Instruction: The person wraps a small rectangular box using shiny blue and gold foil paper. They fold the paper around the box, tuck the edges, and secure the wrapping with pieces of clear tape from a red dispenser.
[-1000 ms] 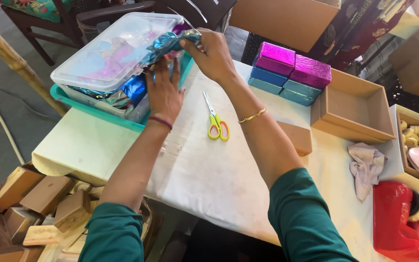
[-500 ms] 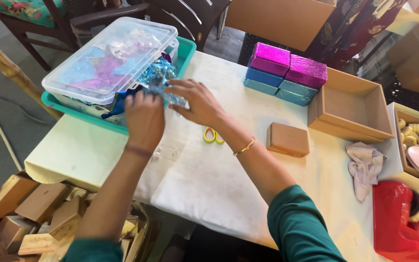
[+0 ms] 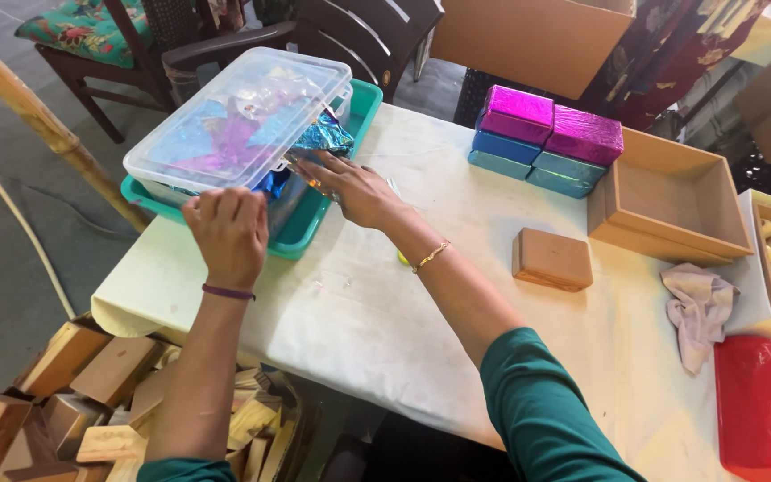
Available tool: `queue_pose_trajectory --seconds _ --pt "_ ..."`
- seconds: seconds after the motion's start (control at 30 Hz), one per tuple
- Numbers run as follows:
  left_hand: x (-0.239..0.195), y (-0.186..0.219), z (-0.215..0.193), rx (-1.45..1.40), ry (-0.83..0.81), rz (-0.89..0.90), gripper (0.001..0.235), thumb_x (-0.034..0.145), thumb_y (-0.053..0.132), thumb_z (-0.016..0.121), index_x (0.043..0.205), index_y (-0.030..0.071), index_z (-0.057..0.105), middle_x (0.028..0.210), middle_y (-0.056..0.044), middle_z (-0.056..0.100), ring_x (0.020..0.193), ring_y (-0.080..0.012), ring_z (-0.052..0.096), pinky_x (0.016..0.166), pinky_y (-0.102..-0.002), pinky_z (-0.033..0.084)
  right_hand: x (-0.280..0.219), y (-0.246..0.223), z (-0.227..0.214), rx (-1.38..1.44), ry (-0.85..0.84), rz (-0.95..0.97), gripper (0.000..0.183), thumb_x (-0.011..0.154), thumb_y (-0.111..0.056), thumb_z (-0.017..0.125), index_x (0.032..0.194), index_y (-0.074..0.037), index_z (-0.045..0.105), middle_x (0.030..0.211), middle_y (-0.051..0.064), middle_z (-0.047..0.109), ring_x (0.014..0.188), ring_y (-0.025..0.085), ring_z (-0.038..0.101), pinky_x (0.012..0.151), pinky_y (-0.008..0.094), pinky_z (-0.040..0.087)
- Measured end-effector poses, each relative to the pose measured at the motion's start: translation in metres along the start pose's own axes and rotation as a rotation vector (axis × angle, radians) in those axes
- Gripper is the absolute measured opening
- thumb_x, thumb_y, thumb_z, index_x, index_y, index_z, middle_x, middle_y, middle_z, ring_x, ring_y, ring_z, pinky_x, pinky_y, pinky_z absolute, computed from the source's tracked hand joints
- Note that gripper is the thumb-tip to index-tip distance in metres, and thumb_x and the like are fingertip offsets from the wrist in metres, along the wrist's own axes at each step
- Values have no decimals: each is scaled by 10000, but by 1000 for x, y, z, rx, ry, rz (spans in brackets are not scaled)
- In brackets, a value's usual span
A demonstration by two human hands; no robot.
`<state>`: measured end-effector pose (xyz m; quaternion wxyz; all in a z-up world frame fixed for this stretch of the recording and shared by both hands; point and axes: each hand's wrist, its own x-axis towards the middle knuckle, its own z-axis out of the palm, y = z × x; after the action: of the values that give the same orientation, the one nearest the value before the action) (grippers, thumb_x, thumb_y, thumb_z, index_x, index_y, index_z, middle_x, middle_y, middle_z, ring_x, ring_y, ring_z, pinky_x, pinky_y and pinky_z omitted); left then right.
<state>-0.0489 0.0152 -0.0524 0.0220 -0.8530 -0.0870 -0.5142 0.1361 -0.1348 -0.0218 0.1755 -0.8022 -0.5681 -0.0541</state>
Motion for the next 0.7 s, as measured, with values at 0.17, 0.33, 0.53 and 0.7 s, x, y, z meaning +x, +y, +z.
queue_pose_trajectory --seconds 0.17,0.33,0.53,0.7 --pt "-15 3 3 -177 15 213 106 962 71 697 1018 112 617 1211 -62 671 1159 -250 628 1095 -494 397 25 10 0 200 51 -55 959 758 194 509 1601 -214 304 1658 138 320 1449 363 398 1109 433 426" --pt "-40 7 -1 -269 -35 376 101 934 63 686 974 82 595 1316 -86 680 1193 -265 651 1132 -487 434 69 14 6 337 302 -299 1027 676 229 512 1614 -130 294 1624 221 366 1520 394 361 1243 456 316" --pt "-73 65 -29 -523 -48 487 193 863 133 704 1028 118 605 1302 -104 663 1134 -300 664 968 -475 561 93 17 28 628 529 79 337 762 128 629 1065 -7 570 1112 182 626 1010 298 717 964 338 612" --pt "-92 114 -63 -745 -99 610 162 932 177 675 1039 161 555 1314 -158 685 1097 -308 716 860 -394 605 66 40 43 209 277 -47 215 843 -205 721 1033 -113 686 1099 86 718 1088 281 692 1043 412 532"
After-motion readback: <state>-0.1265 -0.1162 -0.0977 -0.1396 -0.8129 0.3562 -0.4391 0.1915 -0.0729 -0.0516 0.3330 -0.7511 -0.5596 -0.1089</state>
